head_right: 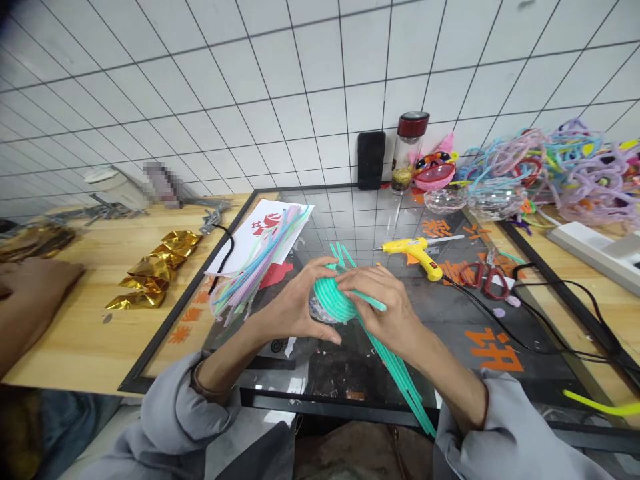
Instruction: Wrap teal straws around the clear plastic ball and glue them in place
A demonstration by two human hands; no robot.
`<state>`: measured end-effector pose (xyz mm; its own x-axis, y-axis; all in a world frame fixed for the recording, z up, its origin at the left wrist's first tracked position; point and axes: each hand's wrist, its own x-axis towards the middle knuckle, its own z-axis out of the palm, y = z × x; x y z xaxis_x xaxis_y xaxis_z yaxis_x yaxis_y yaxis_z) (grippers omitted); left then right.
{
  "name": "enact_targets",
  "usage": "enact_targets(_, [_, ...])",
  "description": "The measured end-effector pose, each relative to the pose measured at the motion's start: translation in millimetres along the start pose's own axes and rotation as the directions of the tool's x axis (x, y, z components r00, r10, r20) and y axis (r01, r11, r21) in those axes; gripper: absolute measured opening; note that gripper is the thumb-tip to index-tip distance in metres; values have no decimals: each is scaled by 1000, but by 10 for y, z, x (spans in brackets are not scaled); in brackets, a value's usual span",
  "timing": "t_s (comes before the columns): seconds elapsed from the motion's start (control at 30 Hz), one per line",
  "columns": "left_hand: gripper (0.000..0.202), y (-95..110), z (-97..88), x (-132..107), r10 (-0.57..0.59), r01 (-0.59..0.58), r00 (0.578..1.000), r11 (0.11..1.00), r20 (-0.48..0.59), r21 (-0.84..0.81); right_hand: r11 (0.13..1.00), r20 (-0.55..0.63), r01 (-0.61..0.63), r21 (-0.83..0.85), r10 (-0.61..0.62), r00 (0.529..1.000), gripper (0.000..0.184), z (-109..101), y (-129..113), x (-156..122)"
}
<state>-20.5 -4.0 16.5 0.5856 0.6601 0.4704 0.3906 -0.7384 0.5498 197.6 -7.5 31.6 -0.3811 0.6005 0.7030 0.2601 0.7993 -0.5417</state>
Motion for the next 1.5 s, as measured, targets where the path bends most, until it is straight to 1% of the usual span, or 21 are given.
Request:
enact_targets(0.07, [94, -8, 29, -4, 7, -7, 1000, 1000, -24, 14, 1000, -3, 2, -1, -2, 1000, 15, 2, 1, -3])
enact_targets(0.2, [83, -34, 74, -7, 0, 2, 999, 1000, -46, 30, 1000, -16, 5, -2, -5, 1000, 15, 15, 0, -8])
enact_targets(0.37, [74, -60, 108, -3, -10, 10, 997, 1000, -81, -1, 999, -6, -35, 22, 35, 999, 16, 23, -18, -6])
enact_targets(0.47, [74, -61, 107, -2, -7, 5, 995, 1000, -95, -18, 997, 7, -60, 51, 60, 998, 16, 18, -30, 2])
enact_targets(0.6, [75, -46, 87, 2, -53, 49, 995, 998, -89, -41, 991, 45, -118, 65, 115, 992, 16, 3, -34, -1])
enact_targets(0.7, [75, -40, 77, 10, -79, 73, 993, 995, -90, -68, 988, 65, -137, 71, 133, 989, 20, -3, -31, -16])
enact_targets(0.77, [76, -43, 77, 14, -97, 87, 990, 991, -98, -106, 986, 60, -148, 81, 143, 988, 23, 2, -33, -19])
enact_targets(0.87, [78, -47, 70, 14, -159, 134, 982, 967, -102, -215, 980, 8, -172, 102, 172, 985, 25, 19, -38, -6])
enact_targets(0.93, [79, -45, 52, 11, -228, 190, 970, 930, -89, -316, 973, -29, -194, 124, 198, 980, 25, 28, -31, 2])
enact_targets(1.0, [79, -44, 23, 8, -282, 234, 958, 872, -50, -429, 962, -56, -233, 145, 244, 968, 26, 33, -5, 1])
enact_targets(1.1, [80, -60, -18, 4, -296, 252, 955, 779, 17, -574, 938, -90, -301, 174, 319, 943, 25, 36, 53, -15])
enact_targets(1.2, [84, -103, -37, -4, -310, 281, 948, 713, 71, -643, 927, -90, -315, 204, 338, 937, 23, 39, 87, -25])
enact_targets(1.27, [86, -129, -39, -8, -317, 304, 943, 693, 102, -653, 935, -70, -290, 202, 309, 948, 18, 39, 77, -22])
enact_targets(1.33, [86, -144, -41, -10, -314, 315, 941, 692, 122, -650, 949, -42, -256, 183, 267, 963, 16, 35, 49, -18])
enact_targets(1.5, [84, -147, -53, -18, -316, 338, 937, 726, 146, -599, 971, 40, -195, 136, 192, 981, 22, 42, -35, -27])
